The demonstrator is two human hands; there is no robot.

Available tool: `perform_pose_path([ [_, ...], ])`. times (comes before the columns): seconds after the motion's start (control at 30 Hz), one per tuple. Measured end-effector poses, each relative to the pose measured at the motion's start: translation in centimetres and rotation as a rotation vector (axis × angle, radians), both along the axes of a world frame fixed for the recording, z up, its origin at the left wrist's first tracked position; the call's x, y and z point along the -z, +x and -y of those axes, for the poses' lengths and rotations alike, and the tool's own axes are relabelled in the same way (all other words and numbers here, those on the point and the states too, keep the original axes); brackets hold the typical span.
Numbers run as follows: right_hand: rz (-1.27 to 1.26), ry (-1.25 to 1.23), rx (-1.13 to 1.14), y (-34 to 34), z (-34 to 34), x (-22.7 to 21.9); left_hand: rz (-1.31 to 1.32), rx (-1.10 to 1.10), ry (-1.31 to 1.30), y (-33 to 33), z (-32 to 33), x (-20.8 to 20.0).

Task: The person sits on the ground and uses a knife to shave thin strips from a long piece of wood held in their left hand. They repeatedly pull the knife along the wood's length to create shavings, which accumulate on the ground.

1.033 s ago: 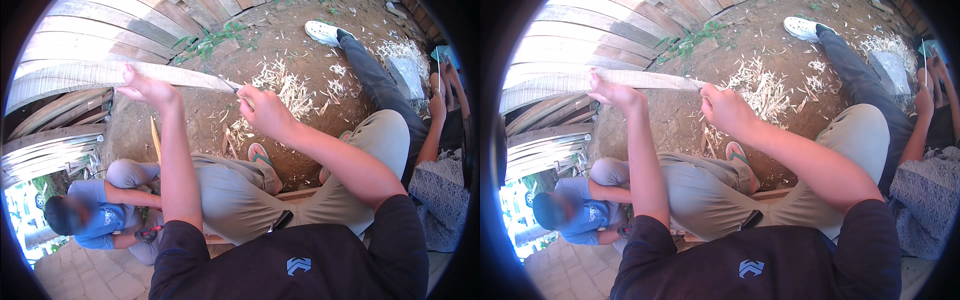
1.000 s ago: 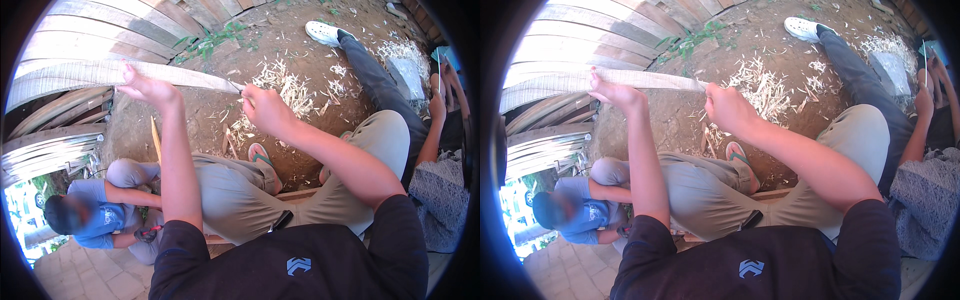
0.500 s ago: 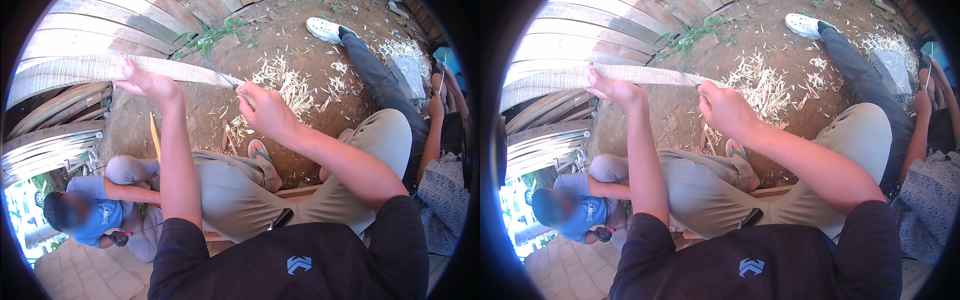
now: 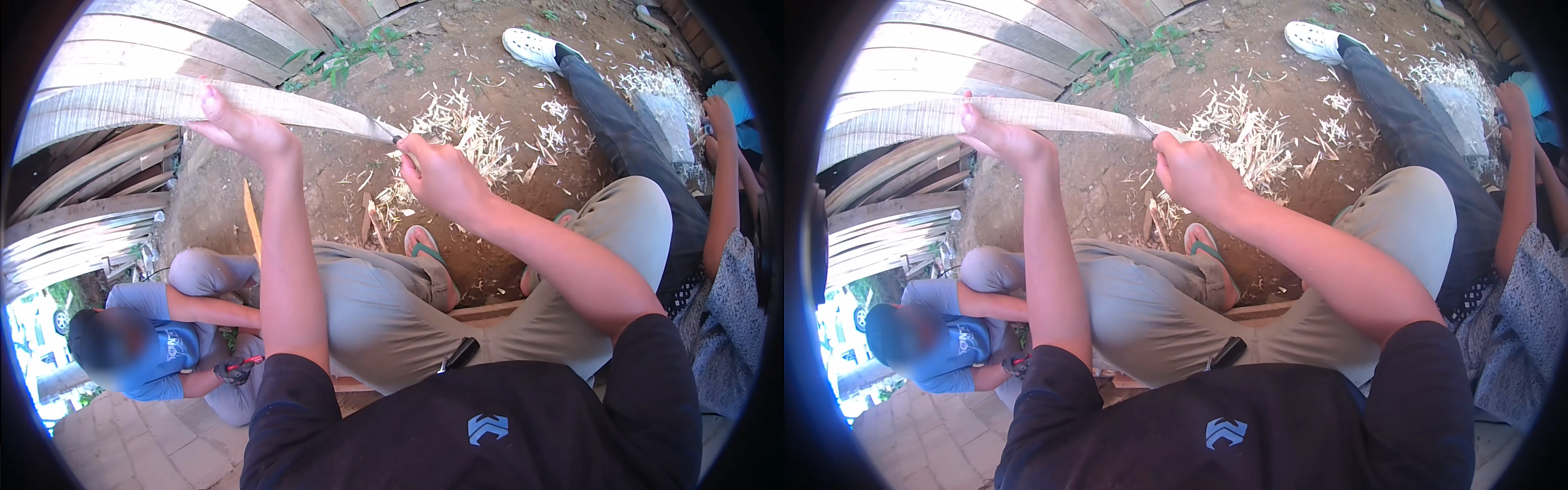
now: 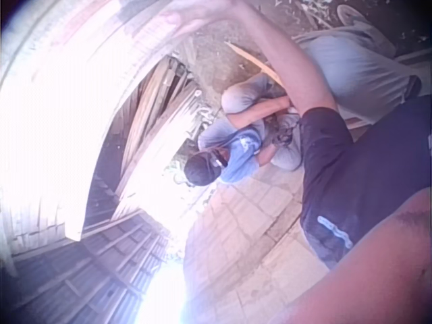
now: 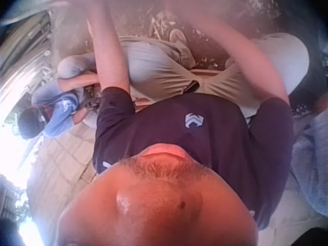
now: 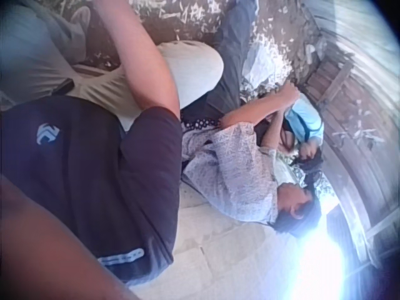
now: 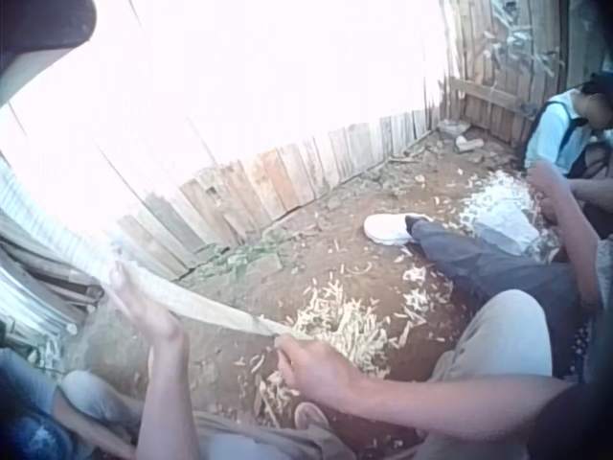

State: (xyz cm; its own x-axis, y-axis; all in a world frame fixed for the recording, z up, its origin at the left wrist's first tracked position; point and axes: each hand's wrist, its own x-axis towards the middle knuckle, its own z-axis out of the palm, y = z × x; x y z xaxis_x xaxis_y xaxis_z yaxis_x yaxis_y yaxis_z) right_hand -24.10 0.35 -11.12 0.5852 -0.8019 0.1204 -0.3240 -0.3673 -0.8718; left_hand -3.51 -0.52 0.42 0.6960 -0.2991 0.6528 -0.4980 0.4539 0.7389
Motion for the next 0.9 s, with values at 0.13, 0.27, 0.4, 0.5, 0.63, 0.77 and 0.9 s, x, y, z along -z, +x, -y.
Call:
perform_pose_path([
  [0.13,-0.004,-0.033,-0.011,0.2,-0.1,0.4,0.028,0.022,-0.008,1.2,-0.2,0.1],
  [0.27,0.06,-0.131,-0.034,-0.1,-0.6,2.7,0.018,-0.002,-0.018,1.1,-0.3,0.6],
  [0.4,0.061,0.134,-0.009,0.1,-0.8,3.0,0.005,-0.006,0.012,0.6,-0.2,0.1],
  [0.5,0.15,0.46,0.019,0.4,-0.1,3.1,-0.04,-0.021,0.036,0.8,0.0,0.1],
  [0.63,0.15,0.428,0.009,0.4,0.5,2.3,-0.038,-0.058,-0.006,2.5,0.1,0.7],
  [0.77,-0.008,0.257,-0.073,-0.1,0.4,-0.7,-0.055,-0.057,-0.009,1.7,-0.3,0.1],
  [0.9,0.083,-0.005,-0.077,0.0,-0.5,0.4,-0.118,-0.022,-0.014,1.7,-0.4,0.0],
])
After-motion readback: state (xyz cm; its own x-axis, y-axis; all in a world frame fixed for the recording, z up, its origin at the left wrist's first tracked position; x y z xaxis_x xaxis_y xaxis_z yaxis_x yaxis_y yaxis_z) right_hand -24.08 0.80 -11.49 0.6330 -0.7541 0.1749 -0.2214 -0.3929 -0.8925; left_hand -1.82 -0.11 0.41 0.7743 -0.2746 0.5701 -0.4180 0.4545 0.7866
